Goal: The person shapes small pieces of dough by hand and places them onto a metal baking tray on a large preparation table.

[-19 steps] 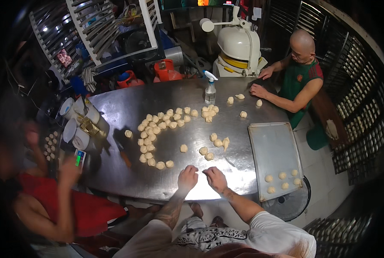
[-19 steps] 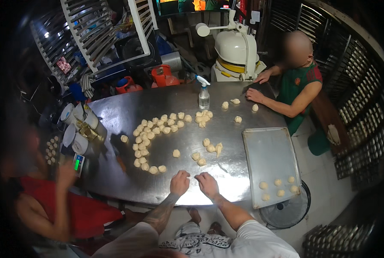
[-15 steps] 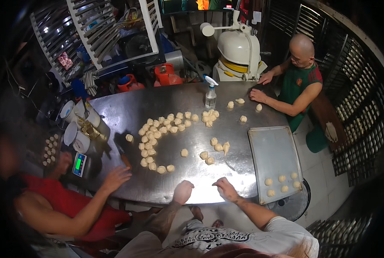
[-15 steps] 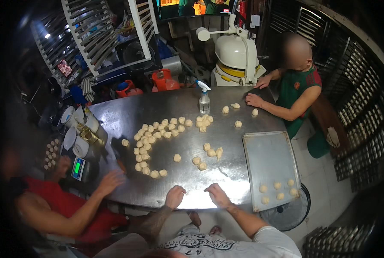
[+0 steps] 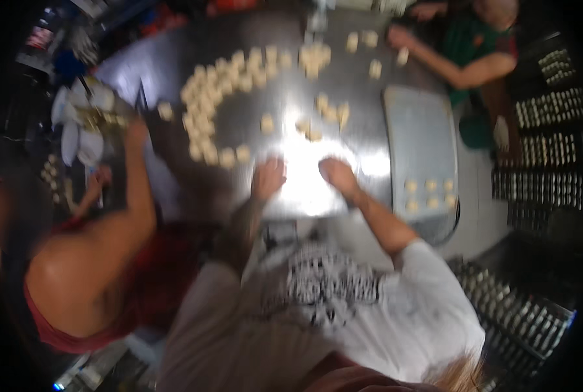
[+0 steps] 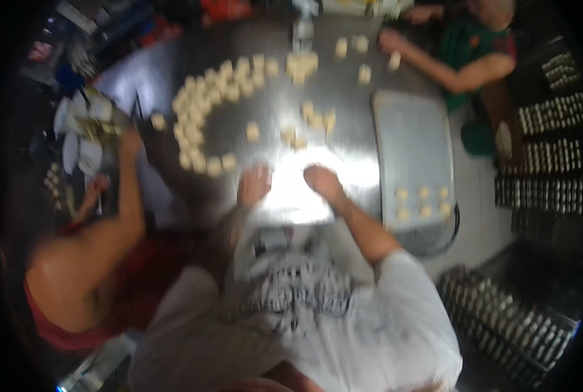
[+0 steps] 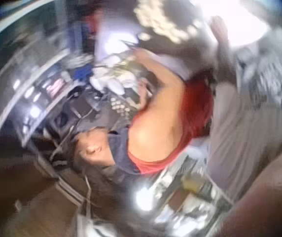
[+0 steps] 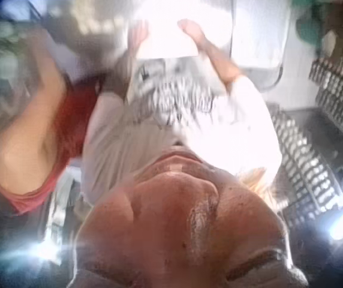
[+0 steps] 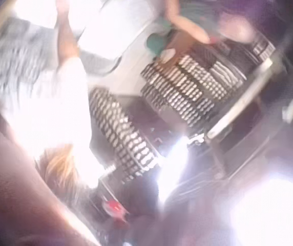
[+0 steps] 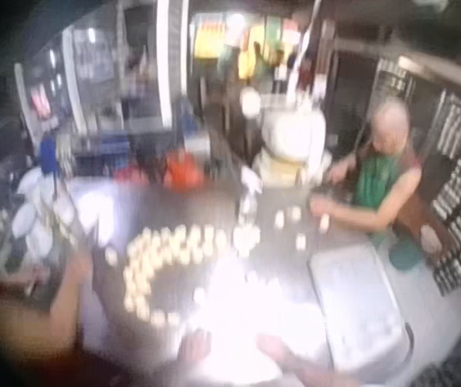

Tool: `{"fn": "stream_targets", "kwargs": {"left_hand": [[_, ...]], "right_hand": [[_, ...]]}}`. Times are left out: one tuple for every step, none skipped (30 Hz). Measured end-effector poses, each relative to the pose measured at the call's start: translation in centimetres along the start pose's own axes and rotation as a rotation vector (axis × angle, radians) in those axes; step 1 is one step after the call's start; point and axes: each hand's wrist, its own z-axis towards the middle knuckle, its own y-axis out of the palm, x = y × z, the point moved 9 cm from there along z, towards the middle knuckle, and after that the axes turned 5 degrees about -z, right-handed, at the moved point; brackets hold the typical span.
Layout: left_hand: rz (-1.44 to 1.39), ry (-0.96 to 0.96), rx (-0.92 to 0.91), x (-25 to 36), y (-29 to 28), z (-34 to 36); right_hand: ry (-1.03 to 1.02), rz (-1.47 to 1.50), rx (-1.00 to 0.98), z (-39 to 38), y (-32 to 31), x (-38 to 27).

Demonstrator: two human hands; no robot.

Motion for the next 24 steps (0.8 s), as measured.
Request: {"fn": "stream_targets", "kwargs": {"left_hand": [[0.000,0.055,0.009,1.1,-1.6,1.7],[-0.061,-0.033,0.030,2.6,-2.7,3.5],[-0.158,-0.070,0.082,3.4,-4.0,3.5],[-0.220,-0.098,0.104,4.1,-4.3,2.5],[-0.280,-0.074,0.064,4.3,-4.6,1.1],[-0.305,-0.039,0.023,4.1,-4.5,-0.6],[-0.329,-0.006,-0.020,4.0,-4.3,-2.4],[-0.334,0.000,-0.021,2.9,-4.5,-2.7],[-0.342,0.004,-0.027,3.2,-4.8,-1.3],[-0.217,-0.039,-0.026,3.1,-4.8,0.5],[-0.083,-0.089,-0.016,2.9,-4.7,2.0],[-0.084,-0.089,0.200,3.0,-5.4,3.2],[-0.084,-0.096,0.201,4.1,-4.2,3.6],[-0.100,-0.190,0.245,4.7,-3.6,3.4],[-0.112,-0.277,0.291,4.6,-3.4,3.0],[-0.183,-0.280,0.226,5.1,-2.8,2.2],[-0.175,-0.267,0.233,5.1,-3.2,2.2],[-0.358,-0.303,0.195,4.1,-2.9,1.6],[-0.541,-0.336,0.157,3.2,-2.6,0.9],[-0.657,-0.362,0.182,1.4,-2.8,-0.4],[-0.769,-0.495,0.168,-1.7,-2.1,-2.6],[-0.628,-0.436,0.256,-0.6,-4.4,-1.8],[-0.481,-0.380,0.336,1.0,-7.1,-1.4],[-0.469,-0.383,0.337,1.8,-7.2,-1.4]], "right_hand": [[0.258,0.028,-0.084,3.3,-0.5,-0.7],[0.270,0.026,0.128,4.4,-3.2,-2.3],[0.329,0.197,0.195,5.0,-4.7,-4.0],[0.372,0.186,0.210,3.7,-4.9,-5.0],[0.390,0.285,0.210,2.3,-5.1,-5.4],[0.358,0.292,0.200,0.9,-5.6,-4.9],[0.327,0.302,0.187,-0.5,-6.1,-4.5],[0.327,0.298,0.188,-0.4,-6.7,-3.8],[0.279,0.193,0.138,0.1,-6.4,-3.0],[0.230,0.089,0.085,0.5,-6.0,-2.4],[0.225,0.090,0.083,2.0,-5.5,-2.5],[0.307,0.046,0.233,4.5,-6.2,-2.8],[0.399,0.002,0.377,5.4,-6.5,-3.2],[0.490,0.066,0.428,5.4,-5.7,-3.6],[0.582,0.132,0.484,5.1,-5.5,-3.5],[0.682,0.315,0.461,4.0,-4.9,-3.0],[0.676,0.317,0.478,3.7,-5.6,-2.4],[0.711,0.404,0.629,2.0,-6.7,-1.2],[0.743,0.492,0.781,0.0,-7.8,0.4],[0.766,0.303,0.656,-1.0,-9.4,1.0],[0.765,0.116,0.537,-1.5,-11.6,2.1],[0.733,-0.003,0.272,-2.7,-11.5,4.4],[0.693,-0.110,0.001,-4.2,-10.5,5.6],[0.733,-0.051,-0.079,-4.5,-10.8,6.4]]}}
